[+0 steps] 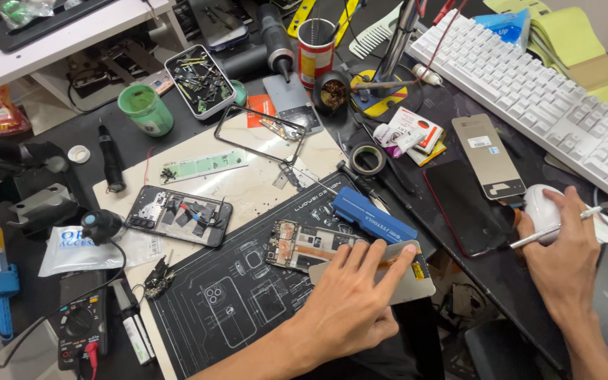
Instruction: The person uses a scraping tool to remove adhesive from a phone screen and the phone chassis, then uses a small brush to clean the internal components.
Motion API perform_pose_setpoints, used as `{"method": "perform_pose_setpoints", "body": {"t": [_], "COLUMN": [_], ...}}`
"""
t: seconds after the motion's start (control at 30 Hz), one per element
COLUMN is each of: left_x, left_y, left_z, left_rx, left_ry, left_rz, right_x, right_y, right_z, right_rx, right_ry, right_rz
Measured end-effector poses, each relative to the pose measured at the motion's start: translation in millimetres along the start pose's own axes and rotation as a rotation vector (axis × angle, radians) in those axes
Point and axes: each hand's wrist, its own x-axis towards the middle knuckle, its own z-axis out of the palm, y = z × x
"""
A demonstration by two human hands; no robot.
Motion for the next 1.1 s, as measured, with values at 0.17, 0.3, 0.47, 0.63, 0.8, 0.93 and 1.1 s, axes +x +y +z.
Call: {"method": "perform_pose_setpoints", "body": {"t": [0.17,0.3,0.47,0.63,0.8,0.93,1.1], "left_x": [-1.2,-3.3,-3.5,-6.3,-6.2,-6.8,-7.3], "left_y": [-3.9,-4.1,-3.5,-1.7,-5.8,-7.1,-7.4], "left_z": [-2.2,-8.0,-12.9,-15.8,-15.0,-12.8,-12.9], "left_rx": [-0.008,-0.015,-0.01,0.002,0.035,0.026,0.019], "left_ry": [0.011,0.001,0.028,0.047,0.065,0.061,0.048], "left_rz": [0.01,0.011,0.017,0.008,0.012,0.002,-0.009], "right_x": [-3.4,-7.3,-10.5,-14.6,-18.9,-22.5,-25.5], "right_y": [18.3,13.5,6.9,20.2,49.5,83.8,114.2], "right_z": [11.4,9.9,11.3,17.7,31.0,48.8,63.6], "right_rx": [-0.125,-0.218,-0.246,-0.113,0.027,0.236,0.294], "right_ry": [0.048,0.061,0.069,0.085,-0.023,-0.02,0.0], "right_rz": [-0.101,-0.095,-0.178,-0.176,-0.018,0.093,-0.067]}}
